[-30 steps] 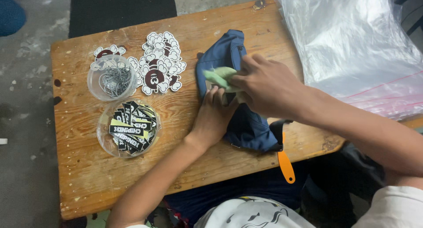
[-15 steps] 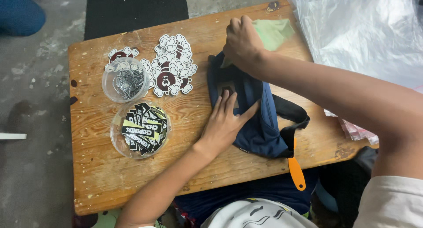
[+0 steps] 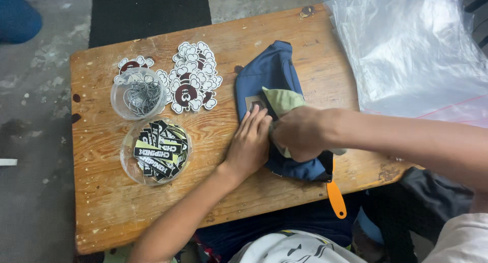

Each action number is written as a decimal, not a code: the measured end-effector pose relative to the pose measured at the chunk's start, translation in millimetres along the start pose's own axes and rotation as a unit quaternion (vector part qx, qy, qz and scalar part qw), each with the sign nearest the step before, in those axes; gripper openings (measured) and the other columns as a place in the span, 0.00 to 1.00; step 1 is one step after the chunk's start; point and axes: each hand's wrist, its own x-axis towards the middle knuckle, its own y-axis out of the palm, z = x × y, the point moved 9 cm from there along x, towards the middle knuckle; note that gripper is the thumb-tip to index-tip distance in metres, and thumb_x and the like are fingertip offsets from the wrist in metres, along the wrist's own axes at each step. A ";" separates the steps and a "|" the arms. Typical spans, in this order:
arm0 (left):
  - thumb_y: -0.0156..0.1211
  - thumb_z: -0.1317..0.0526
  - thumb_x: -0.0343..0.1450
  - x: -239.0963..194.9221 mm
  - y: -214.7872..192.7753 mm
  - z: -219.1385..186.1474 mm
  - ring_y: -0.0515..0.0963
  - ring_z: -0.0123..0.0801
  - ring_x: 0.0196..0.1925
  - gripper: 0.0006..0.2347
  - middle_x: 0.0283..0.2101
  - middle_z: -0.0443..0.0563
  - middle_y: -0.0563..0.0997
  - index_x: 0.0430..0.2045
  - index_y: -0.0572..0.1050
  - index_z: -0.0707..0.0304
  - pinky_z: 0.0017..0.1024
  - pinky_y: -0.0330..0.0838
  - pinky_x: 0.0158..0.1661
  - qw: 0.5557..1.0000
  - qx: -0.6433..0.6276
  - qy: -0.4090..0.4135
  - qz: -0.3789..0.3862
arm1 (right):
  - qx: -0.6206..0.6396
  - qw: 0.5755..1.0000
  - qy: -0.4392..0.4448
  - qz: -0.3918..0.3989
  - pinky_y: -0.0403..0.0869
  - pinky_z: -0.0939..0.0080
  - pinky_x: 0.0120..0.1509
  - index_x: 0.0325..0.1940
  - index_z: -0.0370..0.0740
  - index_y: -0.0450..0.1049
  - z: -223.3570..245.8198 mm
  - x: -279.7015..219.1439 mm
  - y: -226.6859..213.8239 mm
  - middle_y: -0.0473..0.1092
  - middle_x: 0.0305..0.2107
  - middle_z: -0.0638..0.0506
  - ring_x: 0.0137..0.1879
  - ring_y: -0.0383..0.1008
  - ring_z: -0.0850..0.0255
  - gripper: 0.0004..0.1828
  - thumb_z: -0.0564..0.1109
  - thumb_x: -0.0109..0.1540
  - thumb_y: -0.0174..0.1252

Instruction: The person wipes a blue fanny pack with a green cloth, then uses an orange plastic scraper on the bag's surface. Finally, the person attaches a small chain to a sticker and places it on the bag.

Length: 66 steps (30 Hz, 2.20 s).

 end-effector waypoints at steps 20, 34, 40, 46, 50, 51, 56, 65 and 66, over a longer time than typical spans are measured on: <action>0.54 0.79 0.63 3.7 -14.2 -13.3 0.66 0.74 0.66 0.23 0.57 0.77 0.70 0.54 0.71 0.62 0.60 0.60 0.67 0.998 -0.056 0.034 0.017 | 0.308 0.950 0.000 0.039 0.74 0.56 0.43 0.39 0.50 0.80 -70.2 58.0 -48.3 0.78 0.35 0.54 0.38 0.76 0.57 0.11 0.56 0.61 0.62; 0.49 0.77 0.67 8.1 -24.5 -14.9 0.69 0.72 0.64 0.17 0.52 0.75 0.73 0.48 0.73 0.65 0.58 0.63 0.65 0.998 -0.055 0.031 -0.011 | 0.228 0.968 -0.010 -0.105 0.72 0.43 0.37 0.40 0.45 0.75 -64.5 69.2 -29.6 0.75 0.36 0.45 0.40 0.76 0.45 0.12 0.54 0.59 0.59; 0.52 0.77 0.68 8.7 -22.4 -15.9 0.67 0.71 0.65 0.16 0.56 0.76 0.72 0.49 0.72 0.65 0.58 0.61 0.67 0.997 -0.071 0.025 0.006 | 0.074 0.953 0.158 -0.248 0.74 0.48 0.26 0.43 0.42 0.77 -138.9 85.1 -35.3 0.73 0.38 0.42 0.33 0.77 0.47 0.12 0.43 0.56 0.59; 0.55 0.67 0.69 2.2 -6.9 -6.4 0.70 0.64 0.65 0.16 0.55 0.65 0.71 0.52 0.71 0.57 0.54 0.64 0.62 0.999 -0.006 0.031 -0.011 | 0.290 0.943 0.062 -0.152 0.79 0.38 0.49 0.47 0.37 0.79 -98.7 83.7 -18.3 0.77 0.41 0.36 0.46 0.79 0.37 0.17 0.44 0.54 0.63; 0.53 0.67 0.70 1.9 -4.6 -5.7 0.68 0.64 0.66 0.16 0.56 0.66 0.70 0.54 0.69 0.58 0.53 0.62 0.64 0.999 -0.008 0.032 -0.002 | 0.048 0.954 0.178 -0.235 0.82 0.49 0.35 0.48 0.41 0.78 -140.3 85.9 -28.9 0.74 0.38 0.41 0.38 0.81 0.48 0.24 0.46 0.49 0.72; 0.53 0.67 0.70 1.3 -4.7 -7.3 0.68 0.64 0.66 0.16 0.56 0.66 0.70 0.54 0.69 0.58 0.53 0.62 0.64 0.999 -0.009 0.034 -0.002 | 0.048 0.954 0.180 -0.234 0.82 0.49 0.35 0.48 0.41 0.78 -140.3 81.6 -31.4 0.74 0.38 0.41 0.38 0.81 0.48 0.24 0.46 0.49 0.72; 0.44 0.66 0.74 5.8 -9.7 -6.2 0.65 0.64 0.67 0.24 0.57 0.66 0.68 0.70 0.55 0.61 0.54 0.61 0.63 0.999 -0.007 0.020 0.041 | 0.296 0.937 0.031 -0.181 0.79 0.34 0.49 0.48 0.38 0.80 -108.3 71.6 -19.7 0.76 0.40 0.33 0.45 0.79 0.34 0.17 0.46 0.57 0.64; 0.51 0.67 0.69 1.0 -0.9 -7.2 0.67 0.61 0.66 0.25 0.56 0.63 0.68 0.64 0.67 0.53 0.52 0.62 0.64 0.999 0.018 0.025 0.017 | 0.064 0.957 0.185 -0.216 0.83 0.51 0.36 0.48 0.45 0.81 -145.2 33.4 -19.3 0.71 0.40 0.43 0.39 0.81 0.48 0.13 0.46 0.59 0.66; 0.51 0.67 0.69 1.2 -0.9 -6.9 0.67 0.61 0.66 0.25 0.56 0.63 0.68 0.64 0.67 0.53 0.52 0.62 0.64 0.999 0.018 0.025 0.015 | 0.062 0.957 0.185 -0.216 0.83 0.51 0.36 0.48 0.45 0.81 -136.2 31.1 -18.3 0.71 0.40 0.43 0.39 0.81 0.48 0.13 0.46 0.59 0.66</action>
